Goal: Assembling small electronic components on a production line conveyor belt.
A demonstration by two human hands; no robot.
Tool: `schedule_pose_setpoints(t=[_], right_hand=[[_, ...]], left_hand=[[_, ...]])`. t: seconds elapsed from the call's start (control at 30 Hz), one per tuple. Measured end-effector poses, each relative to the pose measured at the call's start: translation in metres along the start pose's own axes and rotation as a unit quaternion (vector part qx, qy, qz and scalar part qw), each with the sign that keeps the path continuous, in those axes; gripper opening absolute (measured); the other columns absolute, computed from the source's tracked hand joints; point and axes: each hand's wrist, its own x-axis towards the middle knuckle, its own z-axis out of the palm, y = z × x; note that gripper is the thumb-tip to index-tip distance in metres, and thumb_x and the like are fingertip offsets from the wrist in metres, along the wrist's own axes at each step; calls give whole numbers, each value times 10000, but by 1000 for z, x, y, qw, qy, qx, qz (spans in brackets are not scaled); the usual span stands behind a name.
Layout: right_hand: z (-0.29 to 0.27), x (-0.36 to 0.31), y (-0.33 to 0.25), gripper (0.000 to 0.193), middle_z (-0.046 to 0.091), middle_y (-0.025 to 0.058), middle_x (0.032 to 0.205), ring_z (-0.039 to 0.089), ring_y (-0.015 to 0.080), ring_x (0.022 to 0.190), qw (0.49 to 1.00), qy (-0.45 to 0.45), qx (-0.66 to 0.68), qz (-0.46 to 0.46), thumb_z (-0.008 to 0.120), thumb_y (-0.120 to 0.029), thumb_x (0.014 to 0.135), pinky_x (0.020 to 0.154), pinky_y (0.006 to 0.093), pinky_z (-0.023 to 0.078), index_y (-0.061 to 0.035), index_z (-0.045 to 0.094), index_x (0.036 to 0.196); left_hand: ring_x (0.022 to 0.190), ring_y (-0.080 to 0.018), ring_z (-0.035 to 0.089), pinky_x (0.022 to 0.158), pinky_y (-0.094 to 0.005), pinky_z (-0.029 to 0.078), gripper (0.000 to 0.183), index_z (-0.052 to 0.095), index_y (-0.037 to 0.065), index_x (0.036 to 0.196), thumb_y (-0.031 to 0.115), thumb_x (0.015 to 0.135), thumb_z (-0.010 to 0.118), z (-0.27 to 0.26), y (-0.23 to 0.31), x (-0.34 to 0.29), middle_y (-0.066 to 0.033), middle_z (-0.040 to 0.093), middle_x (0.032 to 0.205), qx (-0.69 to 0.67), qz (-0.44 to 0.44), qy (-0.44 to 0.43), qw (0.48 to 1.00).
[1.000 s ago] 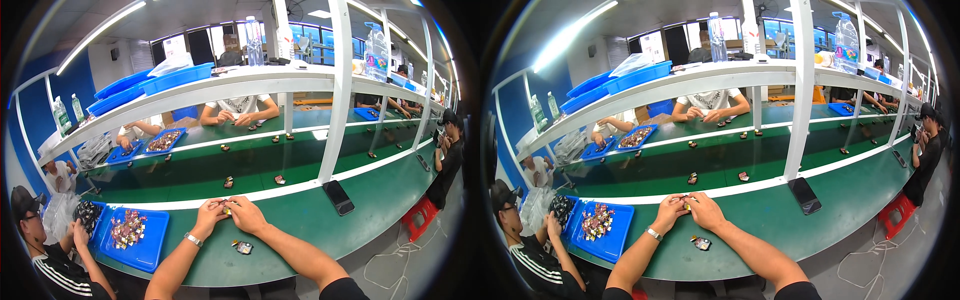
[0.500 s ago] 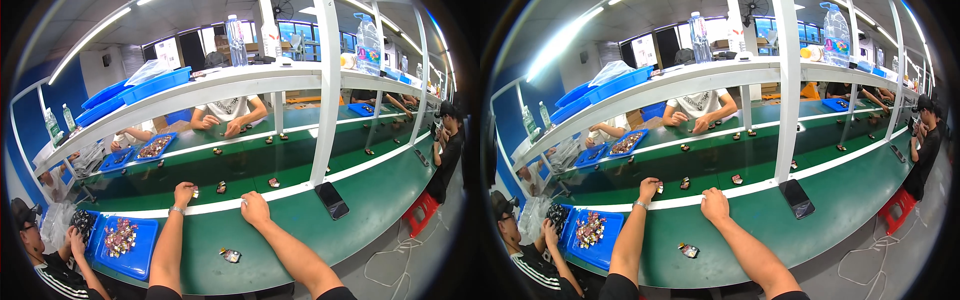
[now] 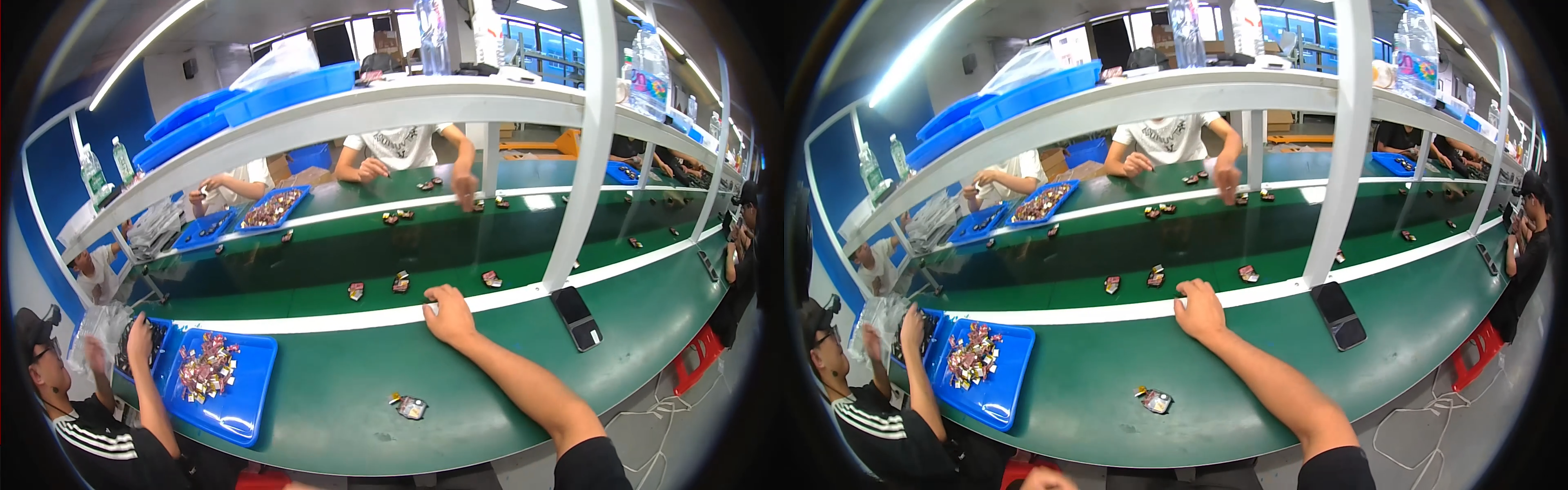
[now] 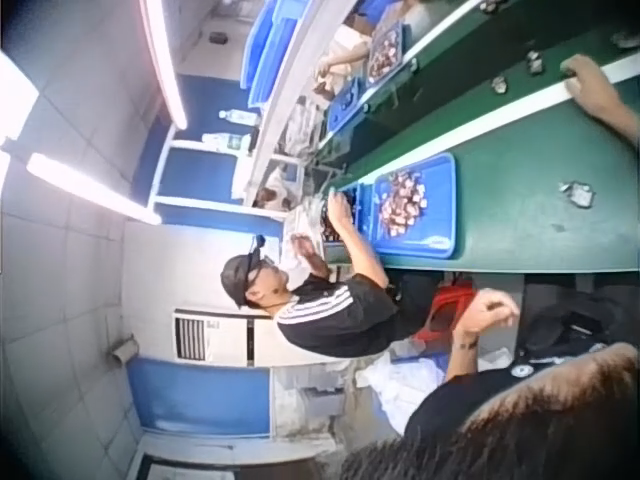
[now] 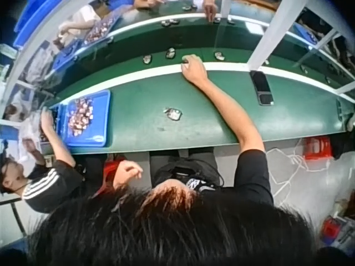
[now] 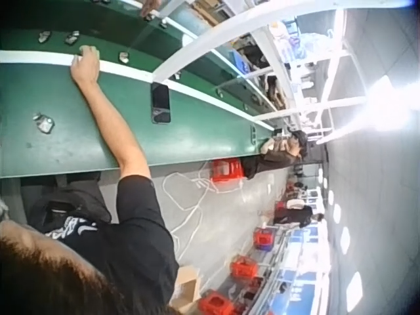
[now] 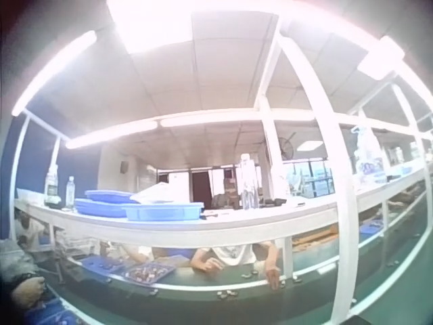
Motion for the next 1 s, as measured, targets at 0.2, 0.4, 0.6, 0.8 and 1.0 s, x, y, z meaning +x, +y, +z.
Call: schedule_pose_setpoints(t=[0.2, 0.4, 0.6, 0.8, 1.0], right_hand=[[31, 44, -27, 660, 594, 186, 1109, 581, 349, 1071, 989, -64, -80, 109, 753, -476, 774, 921, 422, 477, 10, 549, 1171], [19, 49, -14, 794, 561, 209, 1111, 566, 375, 1038, 972, -104, -183, 109, 760, -537, 756, 876, 450, 499, 63, 490, 1200], [31, 57, -17, 744, 564, 195, 1102, 570, 363, 1024, 976, -99, -159, 113, 777, -465, 765, 846, 446, 503, 54, 498, 1219], [36, 52, -9, 586, 586, 182, 1063, 580, 351, 1010, 977, -52, -177, 106, 756, -348, 782, 840, 439, 508, 32, 528, 1166], [19, 27, 12, 559, 640, 148, 1027, 598, 319, 985, 992, 10, -97, 84, 728, -193, 721, 881, 412, 488, 4, 549, 1213]], left_hand=[[726, -230, 573, 874, -372, 465, 85, 636, 157, 683, 143, 724, 563, -152, -65, 118, -3, 581, 676, -287, -211, -57, 933], [843, -229, 582, 944, -383, 434, 132, 655, 126, 558, 219, 617, 582, -92, -113, 206, -33, 595, 687, -265, -173, 76, 946], [856, -232, 590, 897, -367, 459, 119, 642, 113, 666, 188, 702, 556, -170, -164, 153, -48, 601, 751, -300, -102, 78, 945], [870, -235, 600, 842, -348, 490, 114, 626, 99, 796, 151, 805, 525, -123, -120, 122, -66, 609, 828, -307, 47, 66, 948], [883, -225, 614, 808, -333, 515, 126, 622, 79, 904, 130, 887, 508, 38, -64, 70, -81, 622, 898, -231, 115, 35, 965]])
